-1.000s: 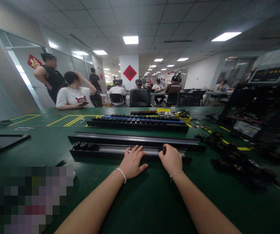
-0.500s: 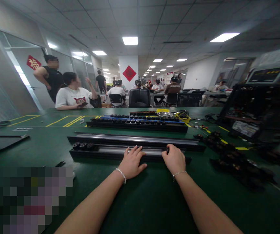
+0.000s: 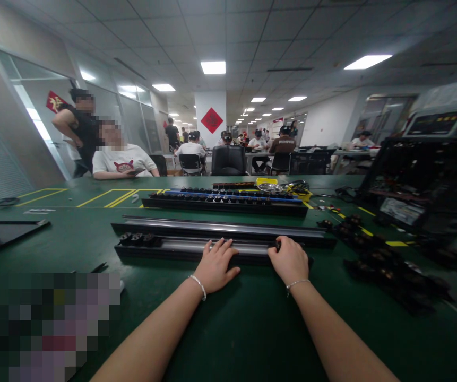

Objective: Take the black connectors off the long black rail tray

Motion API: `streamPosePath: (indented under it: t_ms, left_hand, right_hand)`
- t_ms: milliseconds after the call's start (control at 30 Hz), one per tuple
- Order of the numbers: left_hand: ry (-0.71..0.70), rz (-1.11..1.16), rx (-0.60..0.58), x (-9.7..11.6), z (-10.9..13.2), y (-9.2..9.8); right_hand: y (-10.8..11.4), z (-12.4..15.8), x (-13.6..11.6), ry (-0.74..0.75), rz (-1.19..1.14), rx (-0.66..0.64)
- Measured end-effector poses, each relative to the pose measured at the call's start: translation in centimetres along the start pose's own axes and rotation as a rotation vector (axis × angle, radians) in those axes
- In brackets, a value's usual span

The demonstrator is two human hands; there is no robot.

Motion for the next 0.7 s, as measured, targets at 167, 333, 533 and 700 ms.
streamPosePath:
  t_ms: [167,333,533,700]
  left_hand:
    - [0.002,0.0,-0.006,0.0,0.0,0.0]
    - [0.0,-0.001,-0.003,0.0,0.0,0.1]
    - [0.003,0.0,0.0,0.0,0.0,0.1]
    - [0.006,-0.004,-0.006,0.0,0.0,0.1]
  right_hand:
    - [0.0,-0.1,0.1,-0.005,0.005,0.001]
    - [0.1,-0.2,1.0,-0.029,0.024,0.002]
    - [0.3,-0.3,1.5,-0.044,0.032,0.006]
    - [0.5,-0.2,1.4,-0.043,0.034,0.008]
Point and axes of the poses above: each hand's wrist, its own z-axis away from the middle knuckle, its own y-axis out of the back of the hand, x = y × z, the point moved 10 cm from there along -z, towards the middle knuckle, and after that the axes turned 7 degrees about y, right-handed, at the moved point
